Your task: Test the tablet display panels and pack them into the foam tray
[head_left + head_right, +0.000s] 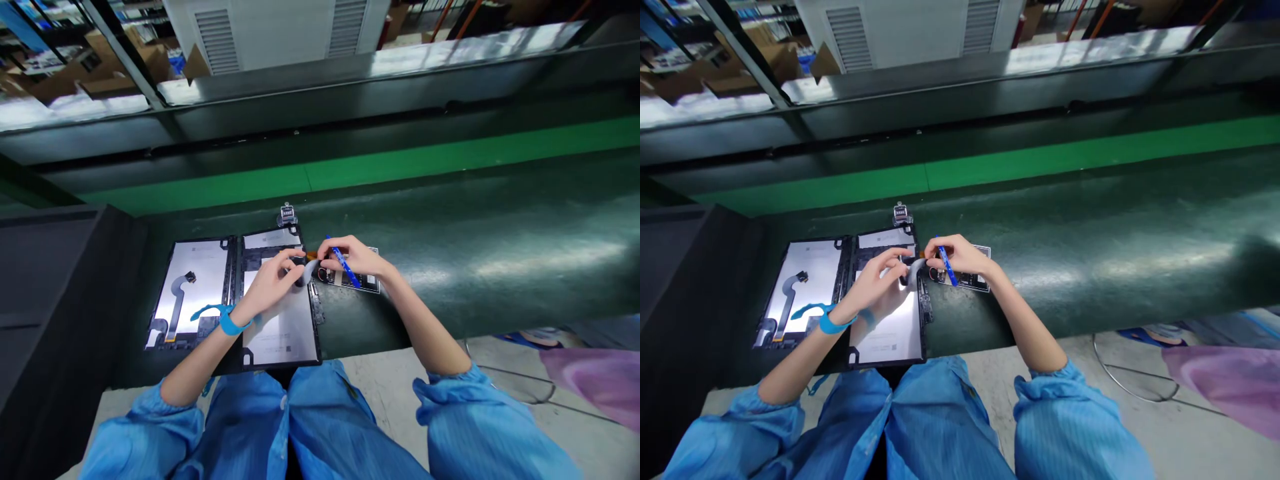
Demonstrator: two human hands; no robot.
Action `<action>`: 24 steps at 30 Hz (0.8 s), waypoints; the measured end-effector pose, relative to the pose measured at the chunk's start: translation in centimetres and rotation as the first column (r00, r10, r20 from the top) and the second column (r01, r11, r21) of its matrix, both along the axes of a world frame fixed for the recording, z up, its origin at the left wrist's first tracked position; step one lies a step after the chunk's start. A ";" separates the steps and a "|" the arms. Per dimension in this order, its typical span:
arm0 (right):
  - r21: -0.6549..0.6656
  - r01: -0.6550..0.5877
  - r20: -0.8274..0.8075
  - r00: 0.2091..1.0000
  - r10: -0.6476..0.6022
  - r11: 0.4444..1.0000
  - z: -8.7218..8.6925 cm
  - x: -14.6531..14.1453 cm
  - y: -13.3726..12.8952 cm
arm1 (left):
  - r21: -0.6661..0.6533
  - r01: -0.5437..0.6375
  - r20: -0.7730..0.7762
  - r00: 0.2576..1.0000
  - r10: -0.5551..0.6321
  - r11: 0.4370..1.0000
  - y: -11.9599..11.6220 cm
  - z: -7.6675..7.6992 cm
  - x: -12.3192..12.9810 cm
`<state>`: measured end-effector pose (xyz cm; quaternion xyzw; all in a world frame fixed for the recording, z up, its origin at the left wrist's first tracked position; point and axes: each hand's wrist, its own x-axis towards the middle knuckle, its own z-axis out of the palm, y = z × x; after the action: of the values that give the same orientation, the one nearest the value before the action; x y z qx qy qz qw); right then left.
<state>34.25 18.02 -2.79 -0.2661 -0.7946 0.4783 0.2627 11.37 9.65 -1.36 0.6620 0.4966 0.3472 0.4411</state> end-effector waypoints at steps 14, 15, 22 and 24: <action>-0.200 0.044 -0.177 0.981 -0.081 0.979 0.5 -1.5 -2.2 | -0.127 0.025 0.389 0.921 0.027 0.992 0.4 1.0 -0.3; -0.155 0.047 -0.174 0.982 -0.074 0.987 0.5 -1.5 -2.3 | -0.139 0.023 0.398 0.917 0.035 0.990 0.3 1.1 -0.2; -0.076 0.019 -0.182 0.983 -0.033 0.997 0.7 -1.8 -3.5 | -0.098 -0.134 0.199 0.968 0.151 0.986 -0.8 1.7 1.3; -0.083 0.037 -0.177 0.983 -0.051 0.996 0.7 -1.9 -3.7 | -0.062 -0.158 0.149 0.975 0.166 0.985 -0.9 1.7 1.5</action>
<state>32.36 14.32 -2.05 -0.2499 -0.7422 0.5253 0.3327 12.82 8.72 0.34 0.5795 0.5221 0.4195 0.4644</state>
